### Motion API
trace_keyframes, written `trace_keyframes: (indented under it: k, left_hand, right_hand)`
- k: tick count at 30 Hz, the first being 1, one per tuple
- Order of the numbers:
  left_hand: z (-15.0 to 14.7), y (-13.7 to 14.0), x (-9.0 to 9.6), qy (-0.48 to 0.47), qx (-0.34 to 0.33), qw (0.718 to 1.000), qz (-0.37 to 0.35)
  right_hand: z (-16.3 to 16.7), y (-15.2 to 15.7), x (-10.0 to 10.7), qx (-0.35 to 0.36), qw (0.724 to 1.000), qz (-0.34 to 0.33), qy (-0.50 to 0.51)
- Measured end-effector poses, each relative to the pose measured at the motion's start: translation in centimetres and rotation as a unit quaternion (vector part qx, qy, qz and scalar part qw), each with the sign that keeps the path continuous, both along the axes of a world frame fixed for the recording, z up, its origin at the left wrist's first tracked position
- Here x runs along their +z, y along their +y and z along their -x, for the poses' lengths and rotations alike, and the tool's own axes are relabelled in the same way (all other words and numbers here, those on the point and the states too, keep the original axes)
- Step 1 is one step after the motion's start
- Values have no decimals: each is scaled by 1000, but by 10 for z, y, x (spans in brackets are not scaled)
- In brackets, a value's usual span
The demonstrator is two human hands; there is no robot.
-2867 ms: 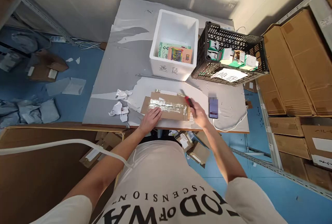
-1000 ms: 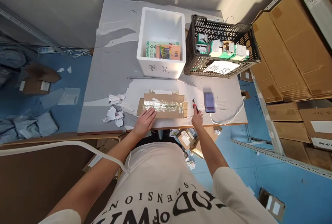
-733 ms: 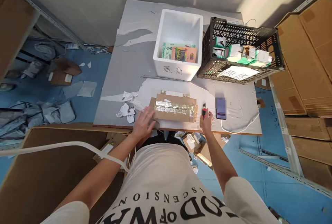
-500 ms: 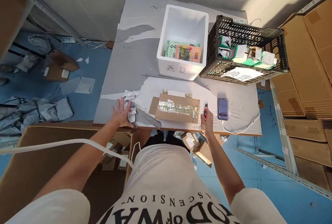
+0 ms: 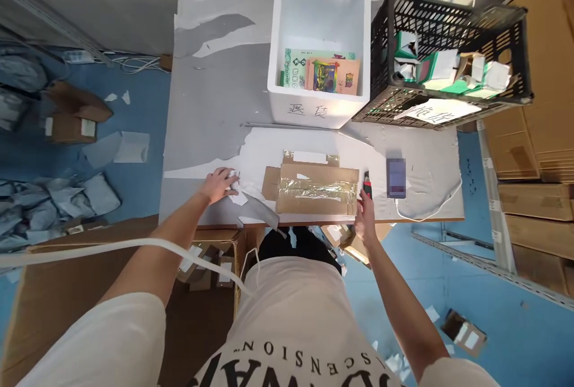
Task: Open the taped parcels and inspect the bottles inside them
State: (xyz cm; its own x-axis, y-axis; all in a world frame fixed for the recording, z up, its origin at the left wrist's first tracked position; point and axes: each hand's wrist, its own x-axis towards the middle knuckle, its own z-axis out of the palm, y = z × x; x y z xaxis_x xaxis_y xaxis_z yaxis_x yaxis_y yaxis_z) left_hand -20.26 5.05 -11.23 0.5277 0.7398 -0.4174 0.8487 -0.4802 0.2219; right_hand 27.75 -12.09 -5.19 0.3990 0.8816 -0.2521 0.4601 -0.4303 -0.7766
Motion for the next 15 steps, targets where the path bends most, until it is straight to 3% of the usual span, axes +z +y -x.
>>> trace_keyframes:
  k: [3, 6, 8, 10, 12, 15]
  left_hand:
    - [2, -8, -1, -57, 61, 996, -40]
    - [6, -12, 6, -144, 164, 970, -110]
    - [3, -15, 16, -204, 263, 928, -168]
    - [-12, -20, 27, -278, 375, 863, -193]
    - [-41, -30, 36, -368, 470, 791, -130]
    - [-102, -48, 44, -458, 533, 706, 94]
  right_hand:
    - [7, 3, -7, -44, 995, -11, 88]
    - [14, 8, -10, -63, 980, -14, 187]
    - [19, 11, -10, -61, 970, -16, 235]
    - [23, 12, -11, -58, 962, -9, 267]
    - [27, 14, -12, -56, 961, 9, 272]
    - [32, 15, -15, -49, 965, 30, 255]
